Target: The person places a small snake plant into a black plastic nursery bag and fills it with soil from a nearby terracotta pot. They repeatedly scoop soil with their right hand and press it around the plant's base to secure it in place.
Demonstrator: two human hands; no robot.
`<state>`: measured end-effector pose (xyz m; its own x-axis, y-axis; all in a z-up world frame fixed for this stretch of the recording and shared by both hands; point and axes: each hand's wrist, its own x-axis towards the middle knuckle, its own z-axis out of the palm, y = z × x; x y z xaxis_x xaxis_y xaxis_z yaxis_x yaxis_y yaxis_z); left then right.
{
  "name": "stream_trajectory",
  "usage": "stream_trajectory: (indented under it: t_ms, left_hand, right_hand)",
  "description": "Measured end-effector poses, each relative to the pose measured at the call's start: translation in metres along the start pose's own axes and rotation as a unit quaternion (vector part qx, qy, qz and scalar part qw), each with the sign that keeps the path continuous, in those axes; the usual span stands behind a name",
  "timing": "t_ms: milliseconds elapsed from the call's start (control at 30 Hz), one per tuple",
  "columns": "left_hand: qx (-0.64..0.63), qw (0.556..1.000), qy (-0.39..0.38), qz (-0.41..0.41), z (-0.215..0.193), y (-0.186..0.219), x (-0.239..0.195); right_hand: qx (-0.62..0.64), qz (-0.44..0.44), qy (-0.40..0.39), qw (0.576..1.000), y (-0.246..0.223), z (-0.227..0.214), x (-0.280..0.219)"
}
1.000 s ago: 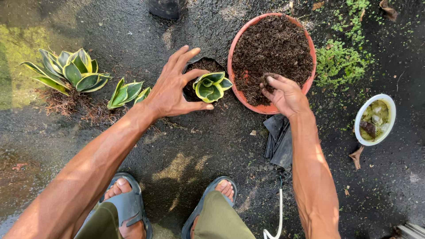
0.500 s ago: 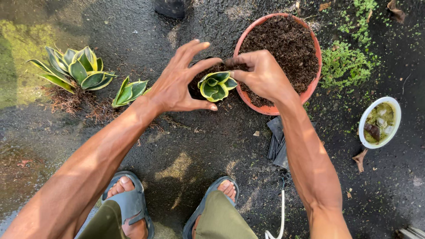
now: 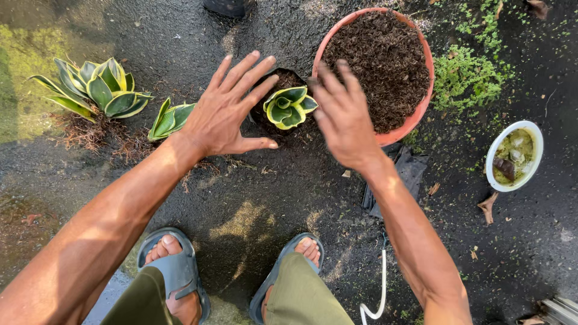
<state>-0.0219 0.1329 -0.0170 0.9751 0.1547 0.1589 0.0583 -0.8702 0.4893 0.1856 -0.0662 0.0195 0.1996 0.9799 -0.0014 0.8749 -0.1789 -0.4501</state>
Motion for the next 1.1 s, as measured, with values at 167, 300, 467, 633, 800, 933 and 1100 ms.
stream_trajectory:
  t_ms: [167, 300, 467, 633, 800, 933, 1100]
  left_hand:
    - [0.055, 0.998, -0.021, -0.016, -0.001, 0.009, -0.007]
    - [0.042, 0.999, 0.007, 0.007, 0.000, 0.011, -0.018]
    - [-0.113, 0.977, 0.090, -0.159, 0.008, 0.007, -0.012]
    - [-0.199, 0.932, 0.075, -0.293, 0.020, -0.001, 0.016]
    - [-0.133, 0.955, 0.128, -0.232, 0.023, 0.003, 0.012]
    - [-0.167, 0.943, 0.125, -0.259, 0.028, 0.002, 0.013]
    - [-0.124, 0.947, 0.194, -0.226, 0.031, 0.017, 0.006]
  right_hand:
    - [-0.046, -0.037, 0.011, 0.998, -0.019, 0.013, 0.007]
    - [-0.033, -0.009, 0.052, 0.998, -0.030, 0.015, -0.006]
    - [0.211, 0.201, 0.198, 0.936, -0.038, 0.030, -0.019]
    - [0.428, 0.355, 0.056, 0.829, -0.036, 0.041, -0.005]
    - [0.375, 0.333, 0.101, 0.859, -0.036, 0.036, -0.012]
    - [0.446, 0.379, 0.051, 0.809, -0.044, 0.052, -0.013]
    - [0.399, 0.358, 0.029, 0.844, -0.028, 0.064, 0.007]
